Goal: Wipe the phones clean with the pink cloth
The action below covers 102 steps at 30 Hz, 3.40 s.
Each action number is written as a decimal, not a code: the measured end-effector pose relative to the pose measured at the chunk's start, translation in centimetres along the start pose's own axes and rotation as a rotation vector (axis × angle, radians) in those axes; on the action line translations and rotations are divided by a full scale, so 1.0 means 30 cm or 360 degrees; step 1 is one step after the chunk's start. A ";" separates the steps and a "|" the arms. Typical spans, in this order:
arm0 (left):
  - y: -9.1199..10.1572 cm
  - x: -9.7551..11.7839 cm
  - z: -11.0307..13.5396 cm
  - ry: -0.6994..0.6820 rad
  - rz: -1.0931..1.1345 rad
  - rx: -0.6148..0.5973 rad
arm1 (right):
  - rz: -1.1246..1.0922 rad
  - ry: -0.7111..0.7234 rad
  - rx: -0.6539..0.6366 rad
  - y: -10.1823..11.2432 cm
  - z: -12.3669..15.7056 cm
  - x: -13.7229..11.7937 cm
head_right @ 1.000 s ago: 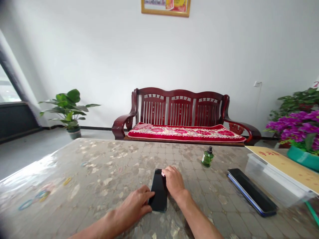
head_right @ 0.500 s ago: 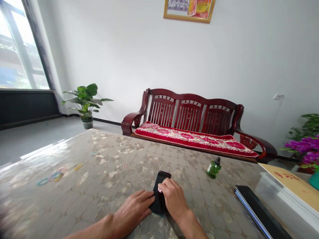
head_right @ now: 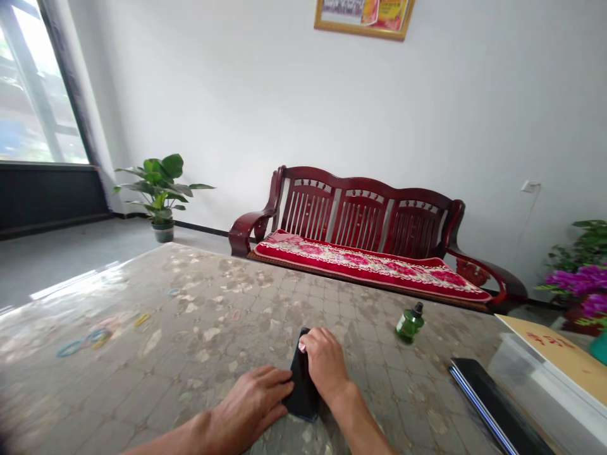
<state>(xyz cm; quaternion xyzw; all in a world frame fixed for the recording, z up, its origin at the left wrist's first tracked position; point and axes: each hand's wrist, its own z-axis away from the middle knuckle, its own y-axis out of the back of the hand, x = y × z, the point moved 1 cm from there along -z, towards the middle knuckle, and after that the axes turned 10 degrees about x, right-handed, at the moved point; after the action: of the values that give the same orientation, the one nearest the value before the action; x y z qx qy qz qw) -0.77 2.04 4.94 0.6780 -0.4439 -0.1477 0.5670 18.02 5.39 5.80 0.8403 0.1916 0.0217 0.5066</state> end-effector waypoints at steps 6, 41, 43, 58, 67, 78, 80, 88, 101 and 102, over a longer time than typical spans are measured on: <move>-0.033 -0.005 0.006 -0.0051 -0.0050 0.0030 | -0.0029 0.0058 0.0045 0.007 0.028 -0.014; 0.006 0.014 -0.004 -0.0036 -0.0128 -0.0013 | 0.0045 -0.0185 -0.0009 0.001 -0.041 0.036; 0.013 0.021 -0.005 -0.0021 -0.0128 -0.0024 | 0.0061 -0.0186 -0.0005 0.006 -0.032 0.036; 0.009 0.027 -0.009 -0.0017 -0.0159 -0.0022 | 0.0078 -0.0164 0.0051 -0.004 -0.018 0.060; -0.021 0.005 -0.005 -0.0073 -0.0136 0.0032 | -0.0097 0.0006 0.0023 0.021 0.102 0.032; -0.074 -0.024 -0.005 -0.0136 -0.0177 0.0095 | 0.0065 -0.0073 0.0128 -0.017 -0.006 0.112; -0.078 -0.026 -0.007 -0.0138 -0.0190 0.0098 | 0.0018 -0.0033 0.0112 -0.018 0.021 0.098; -0.075 -0.021 -0.005 -0.0134 -0.0206 0.0037 | -0.0115 0.0134 0.0143 -0.022 0.077 0.068; -0.103 -0.036 -0.006 -0.0137 -0.0231 0.0036 | -0.0154 0.0104 0.0093 -0.015 0.077 0.064; -0.102 -0.035 -0.006 -0.0136 -0.0231 0.0030 | -0.0171 0.0116 0.0094 -0.012 0.084 0.064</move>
<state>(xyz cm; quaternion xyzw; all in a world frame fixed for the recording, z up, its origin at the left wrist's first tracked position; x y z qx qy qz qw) 0.10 2.87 1.92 0.7067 -0.4188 -0.2131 0.5289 20.26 4.08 3.96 0.8420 0.2554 0.0192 0.4748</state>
